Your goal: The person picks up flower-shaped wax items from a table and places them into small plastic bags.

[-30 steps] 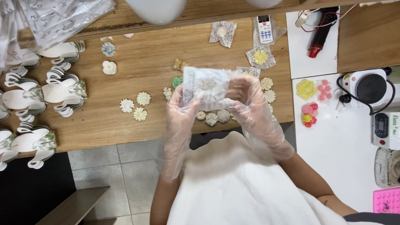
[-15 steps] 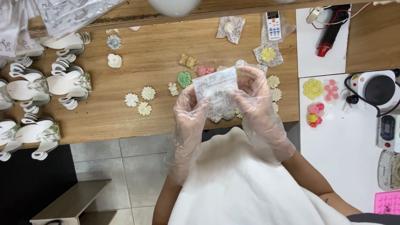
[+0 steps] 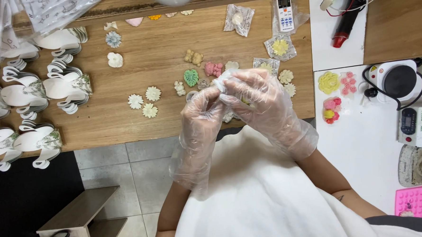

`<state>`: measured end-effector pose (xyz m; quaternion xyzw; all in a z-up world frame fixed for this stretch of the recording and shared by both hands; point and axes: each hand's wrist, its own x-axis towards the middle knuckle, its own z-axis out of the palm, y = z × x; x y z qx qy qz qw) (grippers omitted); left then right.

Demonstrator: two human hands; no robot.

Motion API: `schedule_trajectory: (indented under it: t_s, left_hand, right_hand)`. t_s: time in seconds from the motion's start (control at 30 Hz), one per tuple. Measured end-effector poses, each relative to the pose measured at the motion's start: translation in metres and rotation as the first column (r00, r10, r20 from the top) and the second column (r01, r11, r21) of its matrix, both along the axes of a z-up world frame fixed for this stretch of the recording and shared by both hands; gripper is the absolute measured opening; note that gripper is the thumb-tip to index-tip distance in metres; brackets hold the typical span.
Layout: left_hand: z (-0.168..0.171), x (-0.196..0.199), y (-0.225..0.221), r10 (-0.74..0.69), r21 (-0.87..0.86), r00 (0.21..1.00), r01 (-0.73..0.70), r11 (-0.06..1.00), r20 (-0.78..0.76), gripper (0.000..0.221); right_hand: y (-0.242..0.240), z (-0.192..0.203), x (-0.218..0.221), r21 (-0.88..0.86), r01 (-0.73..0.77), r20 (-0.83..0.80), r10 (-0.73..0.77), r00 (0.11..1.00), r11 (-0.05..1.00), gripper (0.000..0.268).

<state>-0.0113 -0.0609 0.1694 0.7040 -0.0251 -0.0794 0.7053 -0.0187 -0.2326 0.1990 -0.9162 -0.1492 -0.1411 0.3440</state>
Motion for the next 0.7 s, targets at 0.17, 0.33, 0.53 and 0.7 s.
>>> schedule_trajectory:
  t_s: [0.17,0.33,0.53,0.7]
  left_hand:
    - [0.003,0.001,0.0,-0.034,0.105,0.994,0.023,0.994,0.105,0.019]
    - [0.001,0.002,0.004,-0.047,0.213,0.989,0.017,0.977,0.138,0.017]
    - [-0.002,0.003,0.013,-0.12,0.059,0.988,0.126,0.99,-0.098,0.017]
    - [-0.028,0.003,0.018,-0.161,-0.197,0.913,0.091,0.976,-0.376,0.022]
  right_hand:
    - [-0.003,0.002,0.003,-0.024,-0.048,-0.015,0.047,0.999,0.999,0.041]
    - [-0.008,-0.008,0.006,0.017,-0.066,-0.019,0.066,0.998,0.998,0.031]
    - [-0.014,-0.017,0.006,0.061,-0.031,-0.046,0.034,0.998,0.998,0.019]
    - [-0.006,-0.018,0.003,0.185,0.18,-0.147,-0.154,0.977,0.966,0.009]
